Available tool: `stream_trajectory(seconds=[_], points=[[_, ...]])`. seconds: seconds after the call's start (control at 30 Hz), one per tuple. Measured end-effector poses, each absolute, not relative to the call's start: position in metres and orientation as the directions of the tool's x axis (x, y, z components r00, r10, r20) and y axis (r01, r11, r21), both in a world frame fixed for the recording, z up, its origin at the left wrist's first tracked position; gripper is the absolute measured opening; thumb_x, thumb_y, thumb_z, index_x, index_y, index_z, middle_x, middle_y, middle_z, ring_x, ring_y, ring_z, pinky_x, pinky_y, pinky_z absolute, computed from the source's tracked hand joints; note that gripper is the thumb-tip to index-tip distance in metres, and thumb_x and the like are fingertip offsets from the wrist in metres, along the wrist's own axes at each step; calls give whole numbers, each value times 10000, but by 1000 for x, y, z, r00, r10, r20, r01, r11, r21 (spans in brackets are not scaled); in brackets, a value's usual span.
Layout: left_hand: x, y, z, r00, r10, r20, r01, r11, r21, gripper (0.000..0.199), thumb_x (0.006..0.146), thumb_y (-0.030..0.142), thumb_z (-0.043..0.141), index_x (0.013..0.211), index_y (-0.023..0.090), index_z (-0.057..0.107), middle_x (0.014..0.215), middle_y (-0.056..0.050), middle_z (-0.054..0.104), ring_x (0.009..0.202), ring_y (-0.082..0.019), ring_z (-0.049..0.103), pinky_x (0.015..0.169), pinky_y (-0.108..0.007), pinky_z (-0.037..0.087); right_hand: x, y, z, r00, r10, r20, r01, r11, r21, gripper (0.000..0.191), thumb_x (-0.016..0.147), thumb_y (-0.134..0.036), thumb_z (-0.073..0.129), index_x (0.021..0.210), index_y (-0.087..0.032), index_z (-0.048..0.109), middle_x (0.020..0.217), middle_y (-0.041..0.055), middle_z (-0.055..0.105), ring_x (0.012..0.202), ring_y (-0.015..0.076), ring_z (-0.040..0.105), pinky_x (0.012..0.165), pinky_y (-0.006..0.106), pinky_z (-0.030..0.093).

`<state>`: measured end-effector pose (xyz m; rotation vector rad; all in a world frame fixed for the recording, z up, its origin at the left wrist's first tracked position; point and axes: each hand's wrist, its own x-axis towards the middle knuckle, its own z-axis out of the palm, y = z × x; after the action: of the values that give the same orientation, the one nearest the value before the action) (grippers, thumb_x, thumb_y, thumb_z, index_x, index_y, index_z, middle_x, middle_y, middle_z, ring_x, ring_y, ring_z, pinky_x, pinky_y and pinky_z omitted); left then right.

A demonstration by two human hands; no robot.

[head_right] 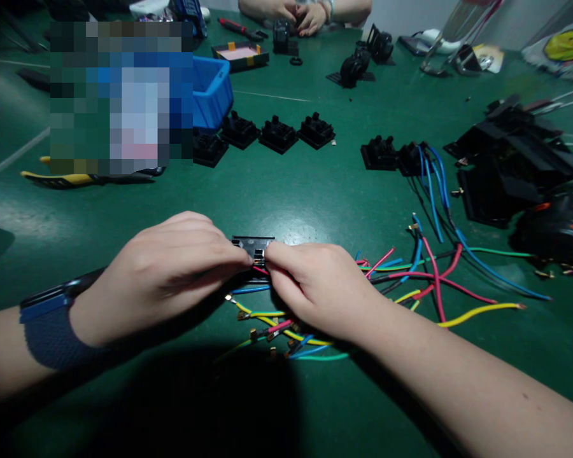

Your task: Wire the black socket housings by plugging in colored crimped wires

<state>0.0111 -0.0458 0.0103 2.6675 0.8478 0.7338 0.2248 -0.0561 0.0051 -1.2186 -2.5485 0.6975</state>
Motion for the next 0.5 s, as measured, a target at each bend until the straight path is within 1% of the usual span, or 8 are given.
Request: stream_trajectory(seconds=[0.33, 0.5], points=[[12, -45, 10, 708, 579, 405, 454, -812, 367, 136, 854, 164, 539, 923, 157, 656, 794, -42, 690, 748, -152, 609, 697, -309, 437, 225, -57, 6, -604, 797, -12, 669, 499, -550, 179, 895, -221, 402, 867, -182, 574, 666, 8, 570, 599, 126, 507, 589, 243, 344], [11, -45, 11, 715, 569, 406, 449, -819, 356, 131, 851, 159, 549, 927, 156, 656, 798, -39, 688, 752, -153, 605, 703, -310, 435, 225, -57, 8, -600, 800, -13, 657, 483, -579, 187, 900, -226, 408, 834, -180, 576, 658, 0, 553, 602, 120, 505, 580, 242, 332]])
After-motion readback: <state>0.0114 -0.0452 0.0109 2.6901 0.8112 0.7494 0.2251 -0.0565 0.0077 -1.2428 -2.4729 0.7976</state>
